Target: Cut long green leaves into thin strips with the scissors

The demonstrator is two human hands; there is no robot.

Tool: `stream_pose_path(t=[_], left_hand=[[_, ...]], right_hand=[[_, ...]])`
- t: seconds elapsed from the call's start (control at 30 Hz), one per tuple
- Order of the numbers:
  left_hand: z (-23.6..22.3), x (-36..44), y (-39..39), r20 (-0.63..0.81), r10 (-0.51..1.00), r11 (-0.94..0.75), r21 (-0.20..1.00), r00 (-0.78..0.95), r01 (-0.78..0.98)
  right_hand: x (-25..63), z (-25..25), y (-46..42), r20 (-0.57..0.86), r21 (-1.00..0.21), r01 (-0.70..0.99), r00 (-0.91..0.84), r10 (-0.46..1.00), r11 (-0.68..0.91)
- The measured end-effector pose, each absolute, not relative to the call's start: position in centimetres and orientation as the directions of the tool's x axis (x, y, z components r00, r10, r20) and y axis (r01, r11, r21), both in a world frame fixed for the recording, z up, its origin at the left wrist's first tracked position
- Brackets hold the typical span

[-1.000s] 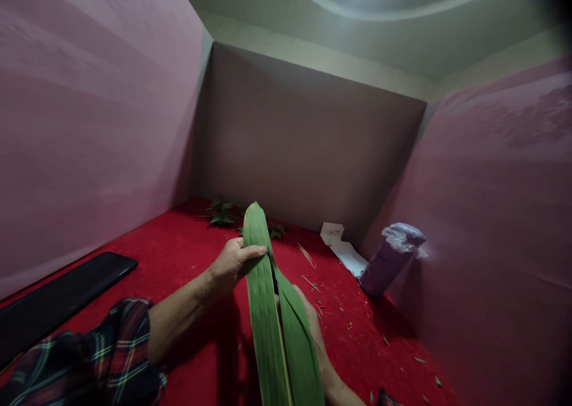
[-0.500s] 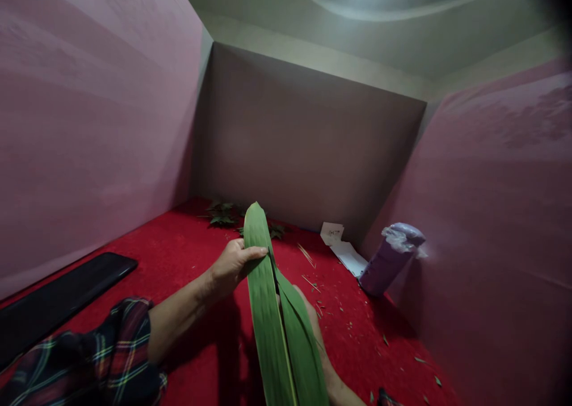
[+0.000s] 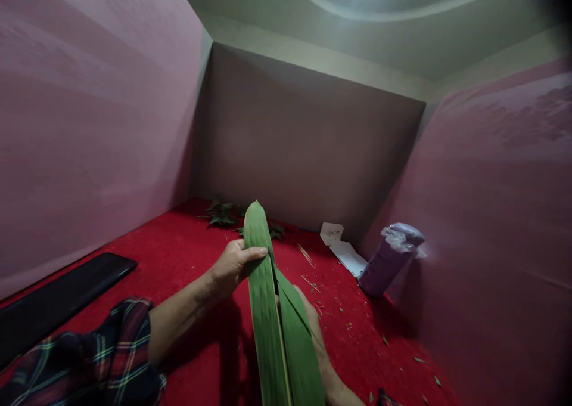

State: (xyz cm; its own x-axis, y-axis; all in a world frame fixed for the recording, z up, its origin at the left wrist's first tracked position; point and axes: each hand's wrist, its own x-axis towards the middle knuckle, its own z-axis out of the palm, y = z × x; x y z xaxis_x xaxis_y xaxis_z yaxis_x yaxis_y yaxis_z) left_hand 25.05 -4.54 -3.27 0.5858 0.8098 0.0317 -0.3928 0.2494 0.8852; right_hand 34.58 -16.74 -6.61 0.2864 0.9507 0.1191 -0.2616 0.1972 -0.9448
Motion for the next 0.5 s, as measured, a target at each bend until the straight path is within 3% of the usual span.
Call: stream_pose_path(t=[0.5], left_hand=[[-3.96,25.31,-4.32,0.054,0.778,0.251,0.887,0.626,-0.388]], right_hand=[[34.31,-6.62,-16.2,0.014,-0.904,-0.403,0.302,0.953,0.14]])
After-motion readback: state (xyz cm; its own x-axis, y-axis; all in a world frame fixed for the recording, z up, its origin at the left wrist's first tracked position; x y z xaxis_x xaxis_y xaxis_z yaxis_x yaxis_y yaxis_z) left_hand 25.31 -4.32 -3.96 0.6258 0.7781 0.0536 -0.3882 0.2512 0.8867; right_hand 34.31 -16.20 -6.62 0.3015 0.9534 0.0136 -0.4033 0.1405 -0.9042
